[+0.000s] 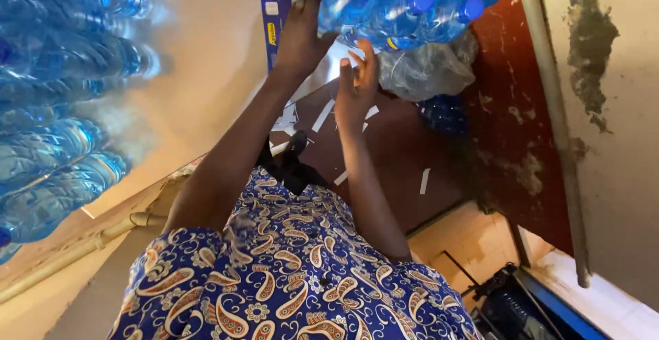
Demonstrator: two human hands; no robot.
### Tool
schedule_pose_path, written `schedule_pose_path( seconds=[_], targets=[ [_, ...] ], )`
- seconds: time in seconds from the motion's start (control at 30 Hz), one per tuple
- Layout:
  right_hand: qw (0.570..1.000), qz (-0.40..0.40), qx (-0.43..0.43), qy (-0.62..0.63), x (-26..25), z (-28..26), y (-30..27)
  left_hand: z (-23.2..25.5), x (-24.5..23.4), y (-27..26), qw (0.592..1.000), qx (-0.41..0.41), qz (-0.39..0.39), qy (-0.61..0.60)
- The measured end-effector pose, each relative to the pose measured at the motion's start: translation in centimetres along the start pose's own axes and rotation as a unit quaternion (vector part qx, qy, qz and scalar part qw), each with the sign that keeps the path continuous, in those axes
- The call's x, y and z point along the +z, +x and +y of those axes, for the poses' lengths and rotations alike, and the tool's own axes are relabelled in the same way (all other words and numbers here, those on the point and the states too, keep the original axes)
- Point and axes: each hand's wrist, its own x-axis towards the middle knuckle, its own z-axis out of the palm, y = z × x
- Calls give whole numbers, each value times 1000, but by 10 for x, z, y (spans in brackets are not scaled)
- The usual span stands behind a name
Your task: Manually applying labels to plastic water bottles by wrapping them around the bottle body
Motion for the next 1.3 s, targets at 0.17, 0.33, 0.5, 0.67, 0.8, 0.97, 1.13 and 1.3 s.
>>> schedule_pose_path(
  seconds=[0.17, 0.33, 0.5, 0.67, 0.8, 0.97, 1.13, 1.3],
  targets=[
    [979, -68, 132, -139, 42, 124, -11, 23, 8, 0, 999, -28, 25, -18],
    [939, -146, 105, -292, 100, 130, 17, 0, -20, -39, 981, -156, 21, -112],
    [908, -164, 26, -384, 111, 154, 26, -73, -51, -87, 953, -204, 203, -92],
    [875, -129, -17, -467, 100, 127, 12, -81, -83, -91, 936, -255, 221, -103],
    [874, -165, -49, -454, 91, 136, 6, -92, -74, -86, 920, -314, 194, -128],
    [914, -216, 31, -342, 79, 146, 3, -133, -38, -111, 915, -341, 166, -141],
    [936, -221, -15, -275, 67, 122, 0, -108, -59, -104, 908, -349, 168, -160],
    [935, -318, 155, -38, 40, 41, -26, -84, -71, -81, 696, -333, 168, -614]
  ],
)
